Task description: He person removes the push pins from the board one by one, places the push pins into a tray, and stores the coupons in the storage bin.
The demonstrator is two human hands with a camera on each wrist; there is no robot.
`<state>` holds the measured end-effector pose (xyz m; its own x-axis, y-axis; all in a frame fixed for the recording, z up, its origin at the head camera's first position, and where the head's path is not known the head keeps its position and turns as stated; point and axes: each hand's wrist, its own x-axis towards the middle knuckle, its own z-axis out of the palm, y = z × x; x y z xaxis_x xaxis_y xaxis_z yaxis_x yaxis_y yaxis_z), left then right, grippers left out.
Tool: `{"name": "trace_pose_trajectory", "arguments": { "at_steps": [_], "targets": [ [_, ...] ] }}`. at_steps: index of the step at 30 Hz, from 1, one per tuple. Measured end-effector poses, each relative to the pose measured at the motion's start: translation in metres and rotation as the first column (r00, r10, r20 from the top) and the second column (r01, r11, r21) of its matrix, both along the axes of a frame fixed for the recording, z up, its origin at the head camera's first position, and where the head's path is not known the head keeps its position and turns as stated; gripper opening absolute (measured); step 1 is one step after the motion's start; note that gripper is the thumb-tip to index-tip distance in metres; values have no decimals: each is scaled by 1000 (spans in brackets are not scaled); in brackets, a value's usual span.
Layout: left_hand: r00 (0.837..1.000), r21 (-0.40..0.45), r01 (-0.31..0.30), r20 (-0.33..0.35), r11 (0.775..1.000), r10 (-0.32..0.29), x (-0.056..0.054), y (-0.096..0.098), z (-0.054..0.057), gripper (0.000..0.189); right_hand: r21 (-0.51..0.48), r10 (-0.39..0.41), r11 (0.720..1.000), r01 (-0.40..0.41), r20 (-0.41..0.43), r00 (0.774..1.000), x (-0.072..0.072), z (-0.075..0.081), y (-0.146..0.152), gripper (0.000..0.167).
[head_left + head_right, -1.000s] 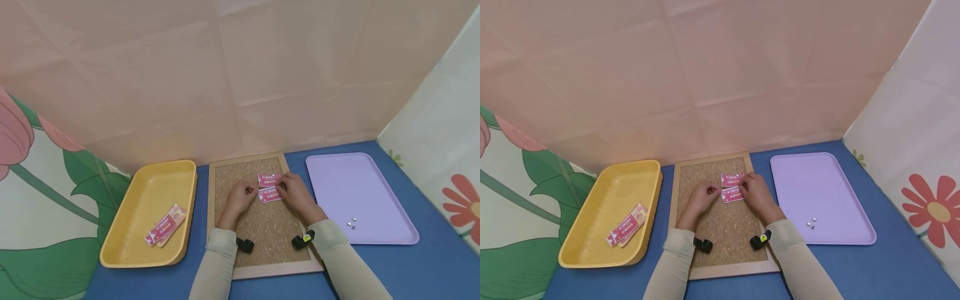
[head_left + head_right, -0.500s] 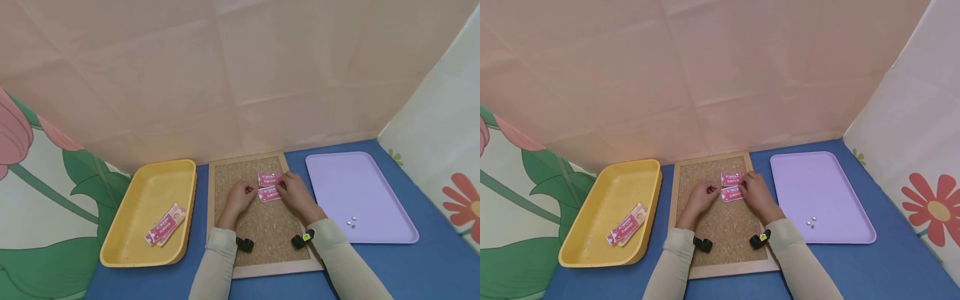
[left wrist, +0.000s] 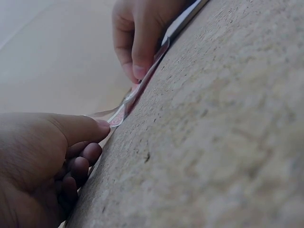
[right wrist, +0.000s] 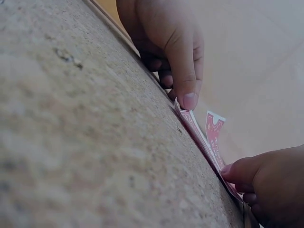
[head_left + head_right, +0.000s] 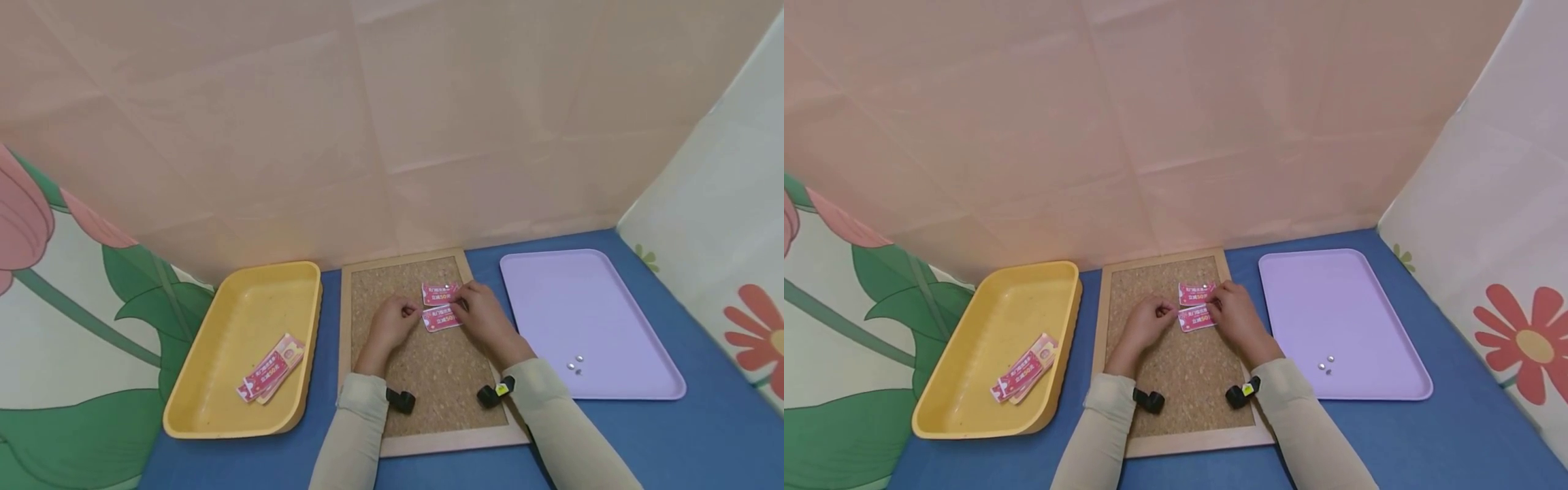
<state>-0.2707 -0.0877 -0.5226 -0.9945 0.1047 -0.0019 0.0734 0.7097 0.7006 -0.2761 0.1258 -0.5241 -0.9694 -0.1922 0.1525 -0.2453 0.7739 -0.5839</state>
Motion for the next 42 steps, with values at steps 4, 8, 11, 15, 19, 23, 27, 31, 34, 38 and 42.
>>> {"name": "trace_pose_trajectory", "arguments": {
  "at_steps": [4, 8, 11, 15, 19, 23, 27, 31, 34, 38, 42],
  "targets": [
    [1000, -3, -7, -2, 1000, 7, 0, 1, 1, 10, 7, -6, 1000, 6, 4, 1000, -1, 1, 0, 14],
    [1000, -7, -8, -9, 1000, 8, 0, 2, 2, 10, 7, -12, 1000, 12, -5, 1000, -1, 1, 0, 14],
    [1000, -9, -3, -12, 1000, 3, 0, 2, 2, 10, 10, -15, 1000, 15, -3, 1000, 0, 1, 0, 15],
    [1000, -12, 1, -9, 1000, -1, 1, 1, 2, 10, 6, -23, 1000, 23, 9, 1000, 1, -1, -1, 16],
    [1000, -13, -4, -1, 1000, 4, 1, 1, 0, 11, -23, -27, 999, 28, 7, 1000, 0, -2, -1, 16],
    [1000, -5, -12, 7, 1000, 12, 1, 2, -1, 11, -46, -27, 999, 27, 1, 1000, -1, -4, -1, 14],
    [1000, -1, -8, -1, 1000, 8, 1, 1, 0, 11, -41, -20, 999, 19, -20, 1000, -2, -6, 0, 13],
    [1000, -1, 2, -18, 1000, -2, 1, 1, 0, 11, -37, -14, 999, 13, -28, 1000, -1, -5, 0, 12],
    [1000, -3, 5, -20, 1000, -5, 2, 1, 0, 12, -38, -10, 999, 9, -28, 1000, 0, -4, 0, 13],
    [1000, 0, 10, -19, 1000, -10, 2, 2, 2, 9, -26, -10, 1000, 9, -44, 999, 0, -3, 0, 12],
    [1000, -1, 14, -14, 1000, -14, 2, 2, 3, 7, -10, -8, 1000, 7, -84, 996, 0, -2, -1, 11]
  ]
}}
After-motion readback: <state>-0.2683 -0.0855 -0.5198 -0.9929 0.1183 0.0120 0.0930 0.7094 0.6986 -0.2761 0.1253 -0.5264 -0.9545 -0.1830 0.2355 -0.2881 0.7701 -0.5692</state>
